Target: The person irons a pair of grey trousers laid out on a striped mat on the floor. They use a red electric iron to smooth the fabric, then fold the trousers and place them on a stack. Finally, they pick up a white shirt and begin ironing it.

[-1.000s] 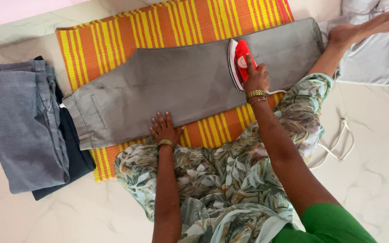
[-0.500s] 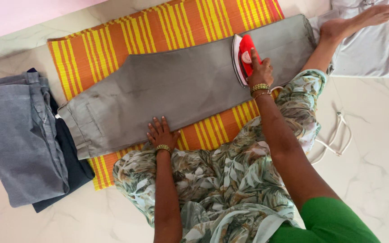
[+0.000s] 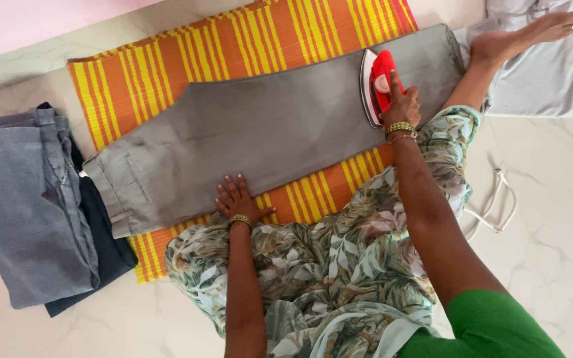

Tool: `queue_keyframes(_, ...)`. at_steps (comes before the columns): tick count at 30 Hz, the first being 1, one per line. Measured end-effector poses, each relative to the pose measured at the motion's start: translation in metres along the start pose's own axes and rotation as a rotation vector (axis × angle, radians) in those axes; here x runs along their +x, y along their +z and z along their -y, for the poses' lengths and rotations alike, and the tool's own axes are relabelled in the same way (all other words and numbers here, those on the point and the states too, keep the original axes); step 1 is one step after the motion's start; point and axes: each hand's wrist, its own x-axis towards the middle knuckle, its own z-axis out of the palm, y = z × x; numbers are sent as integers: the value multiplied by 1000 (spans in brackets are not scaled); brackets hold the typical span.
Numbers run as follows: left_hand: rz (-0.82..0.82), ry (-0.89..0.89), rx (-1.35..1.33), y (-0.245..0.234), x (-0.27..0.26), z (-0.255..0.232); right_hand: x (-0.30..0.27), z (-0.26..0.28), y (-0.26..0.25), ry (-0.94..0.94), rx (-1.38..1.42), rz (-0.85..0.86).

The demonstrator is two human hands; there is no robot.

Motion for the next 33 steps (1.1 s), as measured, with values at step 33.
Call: queue_keyframes(33, 103, -55, 53, -8, -2, -7, 21, -25, 8, -51, 3, -39)
